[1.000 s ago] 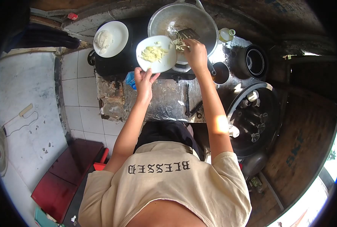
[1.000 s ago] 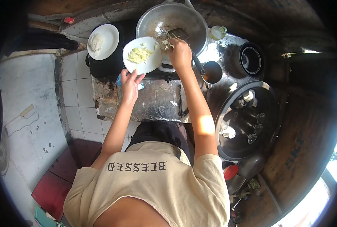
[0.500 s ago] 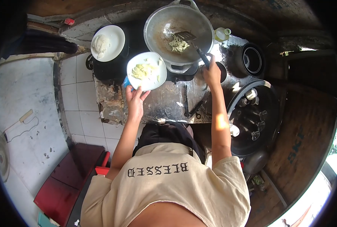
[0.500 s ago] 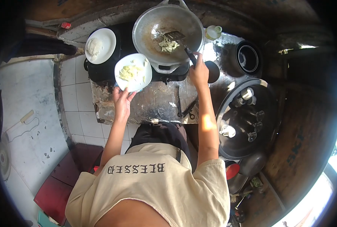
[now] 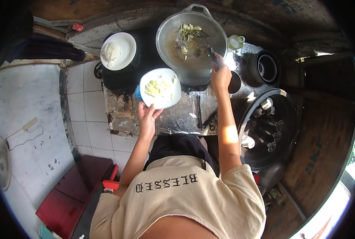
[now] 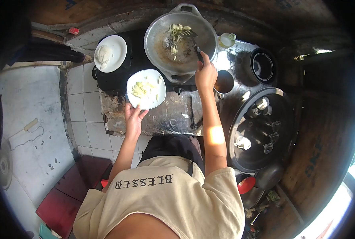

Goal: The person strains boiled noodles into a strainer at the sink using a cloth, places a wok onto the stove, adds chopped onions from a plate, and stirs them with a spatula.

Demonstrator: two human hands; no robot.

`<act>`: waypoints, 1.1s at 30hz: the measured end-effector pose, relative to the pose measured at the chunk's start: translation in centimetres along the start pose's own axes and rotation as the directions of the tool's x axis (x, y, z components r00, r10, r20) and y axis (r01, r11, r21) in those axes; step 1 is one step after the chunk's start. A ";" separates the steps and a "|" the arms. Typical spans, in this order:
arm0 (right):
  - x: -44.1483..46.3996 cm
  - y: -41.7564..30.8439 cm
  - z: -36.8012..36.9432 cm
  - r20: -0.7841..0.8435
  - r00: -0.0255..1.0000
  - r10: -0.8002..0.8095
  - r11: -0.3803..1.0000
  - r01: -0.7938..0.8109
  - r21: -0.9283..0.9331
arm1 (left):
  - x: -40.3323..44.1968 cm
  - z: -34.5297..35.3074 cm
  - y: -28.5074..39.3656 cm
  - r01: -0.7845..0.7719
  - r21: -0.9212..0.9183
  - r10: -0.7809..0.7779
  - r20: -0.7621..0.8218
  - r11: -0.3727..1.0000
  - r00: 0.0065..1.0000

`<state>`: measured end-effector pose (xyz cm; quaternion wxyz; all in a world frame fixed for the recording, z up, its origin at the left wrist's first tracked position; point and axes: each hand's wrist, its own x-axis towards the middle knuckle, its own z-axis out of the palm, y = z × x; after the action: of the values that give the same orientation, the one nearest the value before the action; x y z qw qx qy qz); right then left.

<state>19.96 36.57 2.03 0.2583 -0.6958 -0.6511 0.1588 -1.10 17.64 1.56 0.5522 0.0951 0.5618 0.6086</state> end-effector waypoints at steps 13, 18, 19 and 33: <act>-2.0 2.0 -1.7 0.148 0.987 0.063 0.996 -0.052 -0.078 | -0.1 -0.3 0.1 0.010 0.007 -0.010 0.038 1.000 0.999; -2.7 4.2 -0.8 0.218 0.965 0.148 0.989 -0.145 -0.029 | -0.2 0.8 0.1 0.012 0.010 -0.012 0.045 1.000 0.999; -3.1 3.9 -1.0 0.129 0.987 0.094 0.991 -0.080 -0.111 | -0.1 1.0 0.0 0.007 0.008 -0.007 0.050 1.000 0.999; -5.0 -5.3 1.9 0.186 0.889 -0.417 0.908 0.399 0.128 | 2.8 4.7 -1.3 -0.071 0.004 0.071 0.059 0.997 0.996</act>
<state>13.97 31.98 2.91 0.2456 -0.5109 -0.7989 0.2012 2.08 22.28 0.73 0.5462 0.1345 0.5436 0.6229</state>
